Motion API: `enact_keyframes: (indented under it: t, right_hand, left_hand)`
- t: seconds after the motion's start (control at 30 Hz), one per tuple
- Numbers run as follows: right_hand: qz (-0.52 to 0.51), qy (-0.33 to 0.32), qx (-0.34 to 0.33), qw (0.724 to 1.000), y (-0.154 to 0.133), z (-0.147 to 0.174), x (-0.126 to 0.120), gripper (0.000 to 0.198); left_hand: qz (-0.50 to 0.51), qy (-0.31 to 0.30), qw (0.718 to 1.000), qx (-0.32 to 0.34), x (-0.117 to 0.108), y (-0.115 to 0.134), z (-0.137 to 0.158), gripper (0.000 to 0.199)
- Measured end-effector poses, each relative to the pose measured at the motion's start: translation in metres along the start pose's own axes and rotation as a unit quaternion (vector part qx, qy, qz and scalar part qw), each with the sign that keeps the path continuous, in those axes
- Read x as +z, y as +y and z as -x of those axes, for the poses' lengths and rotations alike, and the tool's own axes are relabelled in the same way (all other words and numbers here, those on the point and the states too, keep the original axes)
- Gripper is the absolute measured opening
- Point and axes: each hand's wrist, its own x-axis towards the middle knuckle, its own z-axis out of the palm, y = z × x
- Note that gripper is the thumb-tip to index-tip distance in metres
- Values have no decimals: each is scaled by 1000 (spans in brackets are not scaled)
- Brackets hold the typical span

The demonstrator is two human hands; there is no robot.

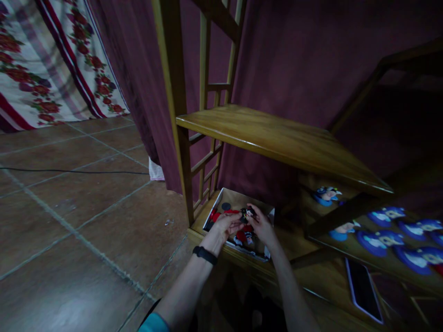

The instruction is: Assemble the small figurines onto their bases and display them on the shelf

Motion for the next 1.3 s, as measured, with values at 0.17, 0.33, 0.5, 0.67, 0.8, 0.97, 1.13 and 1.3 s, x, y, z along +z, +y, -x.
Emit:
enact_keyframes:
  t: [0.17, 0.33, 0.5, 0.67, 0.8, 0.97, 1.13, 1.3]
  right_hand:
    - [-37, 19, 14, 999, 3, -5, 4, 58]
    - [-121, 74, 30, 989, 4, -9, 6, 41]
    - [-179, 37, 69, 981, 2, -7, 13, 28]
    - [-209, 43, 64, 975, 1, -5, 17, 28]
    - [-218, 21, 72, 973, 6, -7, 17, 29]
    - [-177, 29, 98, 979, 17, -13, 16, 34]
    - [-146, 30, 97, 984, 20, -13, 15, 29]
    - [-123, 26, 89, 988, 18, -11, 15, 25]
  left_hand:
    - [27, 30, 999, -1, 4, -3, -5, 7]
    - [39, 31, 999, -2, 4, -2, -5, 8]
    - [17, 12, 1000, 10, 4, -1, -4, 9]
    - [-16, 14, 998, 52, 4, -1, -1, 31]
    - [-47, 18, 995, 87, 7, -1, 1, 28]
    - [-51, 21, 990, 130, 11, -5, 0, 17]
    - [-34, 42, 988, 141, 13, -9, -1, 9]
    - [-37, 55, 989, 133, 12, -8, 1, 7]
